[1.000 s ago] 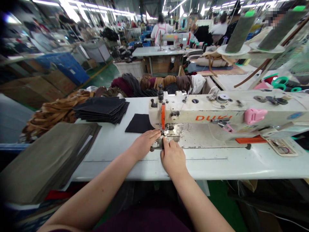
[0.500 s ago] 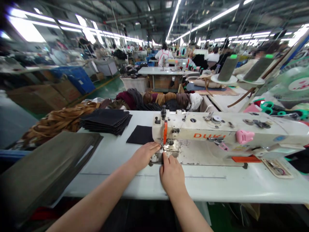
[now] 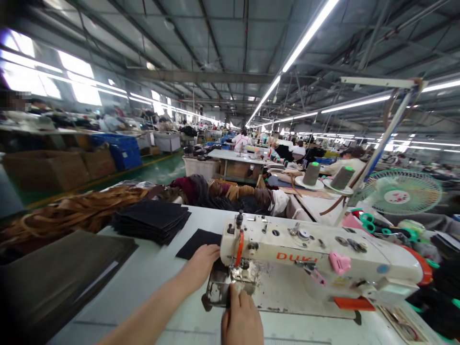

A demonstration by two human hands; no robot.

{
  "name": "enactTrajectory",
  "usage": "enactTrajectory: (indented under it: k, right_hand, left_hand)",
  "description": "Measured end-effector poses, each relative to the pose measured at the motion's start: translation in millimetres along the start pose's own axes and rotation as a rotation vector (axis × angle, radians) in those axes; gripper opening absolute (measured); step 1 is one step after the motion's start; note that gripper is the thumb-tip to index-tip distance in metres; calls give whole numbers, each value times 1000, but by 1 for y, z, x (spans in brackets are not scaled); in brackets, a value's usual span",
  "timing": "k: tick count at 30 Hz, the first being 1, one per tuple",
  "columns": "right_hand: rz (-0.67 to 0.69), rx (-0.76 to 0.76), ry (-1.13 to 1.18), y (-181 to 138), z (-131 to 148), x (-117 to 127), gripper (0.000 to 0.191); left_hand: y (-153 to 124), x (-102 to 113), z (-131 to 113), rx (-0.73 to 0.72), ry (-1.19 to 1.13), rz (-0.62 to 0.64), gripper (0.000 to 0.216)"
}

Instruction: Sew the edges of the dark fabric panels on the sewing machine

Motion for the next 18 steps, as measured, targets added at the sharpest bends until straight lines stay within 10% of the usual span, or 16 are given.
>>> enactTrajectory:
  k: [8, 18]
  right_hand:
    - [22, -32, -24, 1, -1, -4, 60]
    - [93, 61, -4, 6, 15, 25, 46]
  left_hand:
    - [-11, -31, 46, 202, 130, 191, 68]
    - [-55, 4, 84, 338, 75, 188, 71]
Point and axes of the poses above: each hand's wrist, its own y-axis towards the middle knuckle, its own x-axis out of the back of the hand, z = x × y, the point moved 6 cm from there along y, towards the middle knuckle, and after that the axes turned 12 degrees about y, right-handed, at the moved point
